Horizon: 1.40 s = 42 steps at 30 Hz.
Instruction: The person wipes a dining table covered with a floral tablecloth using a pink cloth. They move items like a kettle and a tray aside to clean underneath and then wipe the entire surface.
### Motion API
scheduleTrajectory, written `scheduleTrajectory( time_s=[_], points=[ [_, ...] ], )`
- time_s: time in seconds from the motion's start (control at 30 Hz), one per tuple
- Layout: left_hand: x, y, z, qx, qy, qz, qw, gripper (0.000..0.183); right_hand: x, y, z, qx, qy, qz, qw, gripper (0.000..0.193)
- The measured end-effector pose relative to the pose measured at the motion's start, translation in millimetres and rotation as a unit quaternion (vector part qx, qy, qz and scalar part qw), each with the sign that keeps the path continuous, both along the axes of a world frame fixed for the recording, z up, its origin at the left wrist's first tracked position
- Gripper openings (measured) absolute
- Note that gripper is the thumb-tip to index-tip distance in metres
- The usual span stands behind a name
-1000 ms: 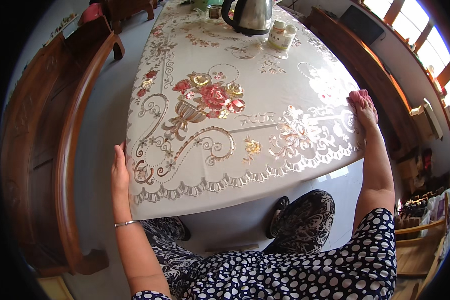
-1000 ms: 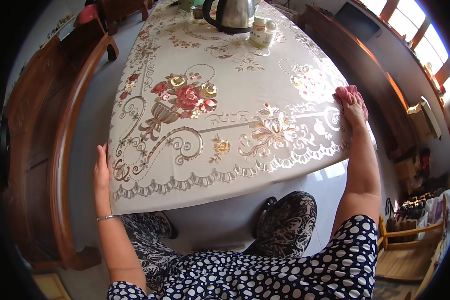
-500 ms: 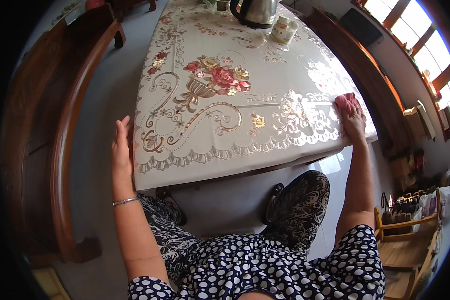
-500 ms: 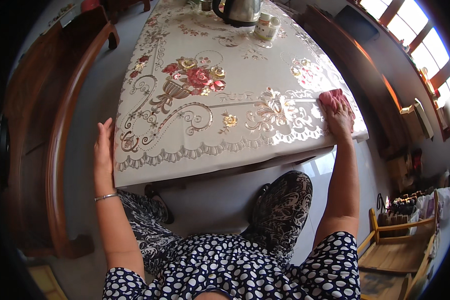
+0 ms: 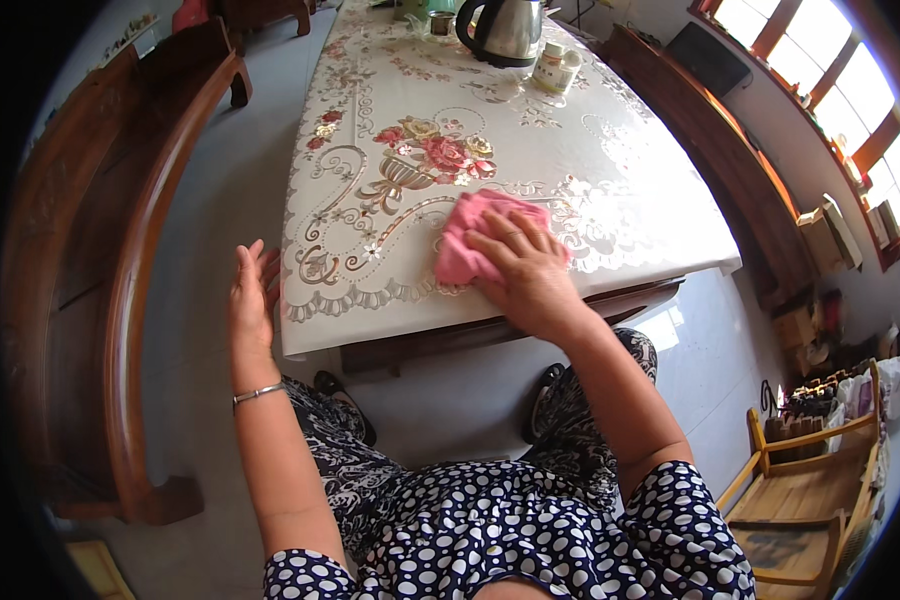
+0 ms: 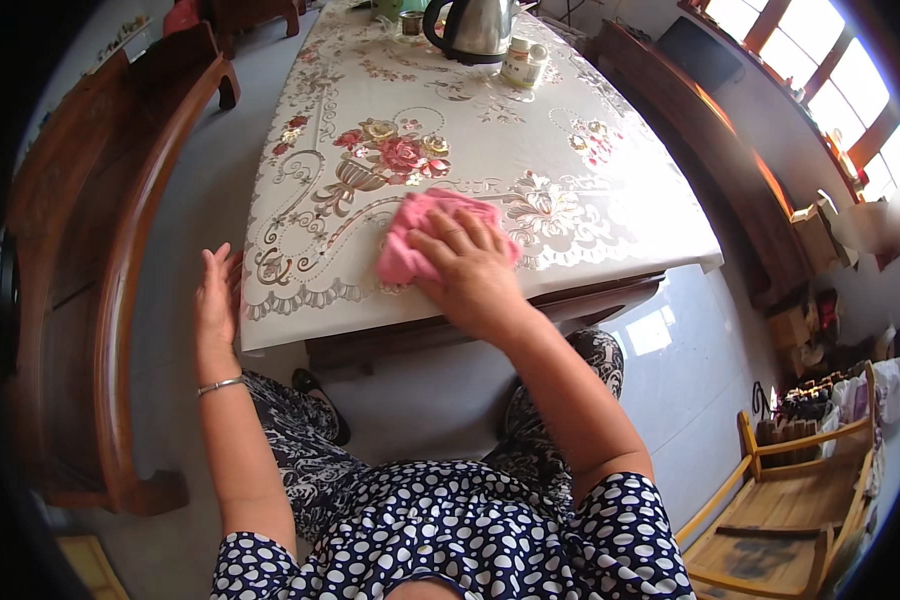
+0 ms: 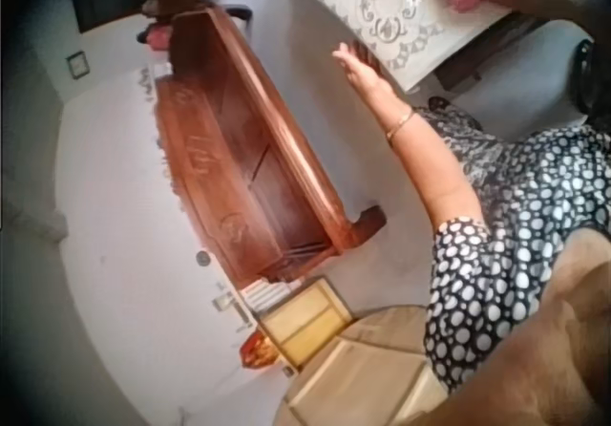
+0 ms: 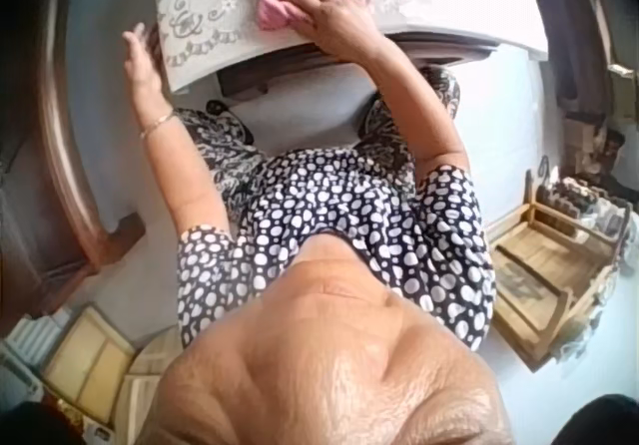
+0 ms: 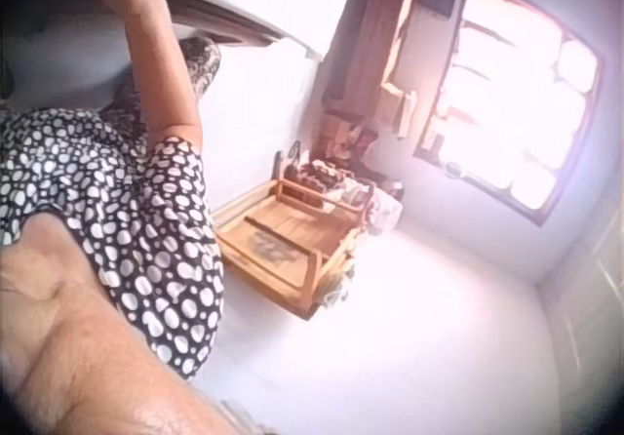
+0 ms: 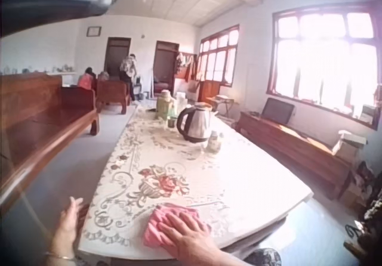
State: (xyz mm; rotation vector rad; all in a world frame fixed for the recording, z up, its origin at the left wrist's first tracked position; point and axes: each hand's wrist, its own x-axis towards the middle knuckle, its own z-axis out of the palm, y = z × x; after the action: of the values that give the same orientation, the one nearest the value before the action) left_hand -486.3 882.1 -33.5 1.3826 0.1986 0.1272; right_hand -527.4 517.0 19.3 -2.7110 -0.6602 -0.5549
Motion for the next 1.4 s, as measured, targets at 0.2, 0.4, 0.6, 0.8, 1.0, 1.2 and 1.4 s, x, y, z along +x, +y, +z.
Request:
scheduleTrajectory(
  time_s=[0.2,0.4,0.6,0.8,1.0,1.2,1.4],
  points=[
    [10,-9,-1,0.019,0.02,0.017,0.999,0.078,-3,91,1,0.062,-0.077,0.204,0.974,0.038],
    [18,-9,-2,0.135,0.028,0.016,0.99,0.069,58,48,-8,0.041,-0.036,0.128,0.99,0.041],
    [31,-9,-14,0.196,0.066,0.05,0.977,0.074,106,-107,-7,-0.079,0.027,-0.116,0.99,0.044],
    [35,9,-25,0.221,0.076,0.036,0.972,0.08,87,-267,-3,-0.079,0.087,-0.349,0.93,0.057],
    [28,-5,-15,0.221,0.078,0.035,0.972,0.08,37,-381,-10,-0.073,0.055,-0.516,0.851,0.058],
    [28,4,-17,0.191,0.019,0.023,0.981,0.076,52,-336,-3,-0.092,0.099,-0.526,0.84,0.059],
    [21,-7,-4,0.119,-0.013,0.003,0.993,0.072,89,-255,-7,-0.054,0.106,-0.425,0.897,0.06]
  ],
)
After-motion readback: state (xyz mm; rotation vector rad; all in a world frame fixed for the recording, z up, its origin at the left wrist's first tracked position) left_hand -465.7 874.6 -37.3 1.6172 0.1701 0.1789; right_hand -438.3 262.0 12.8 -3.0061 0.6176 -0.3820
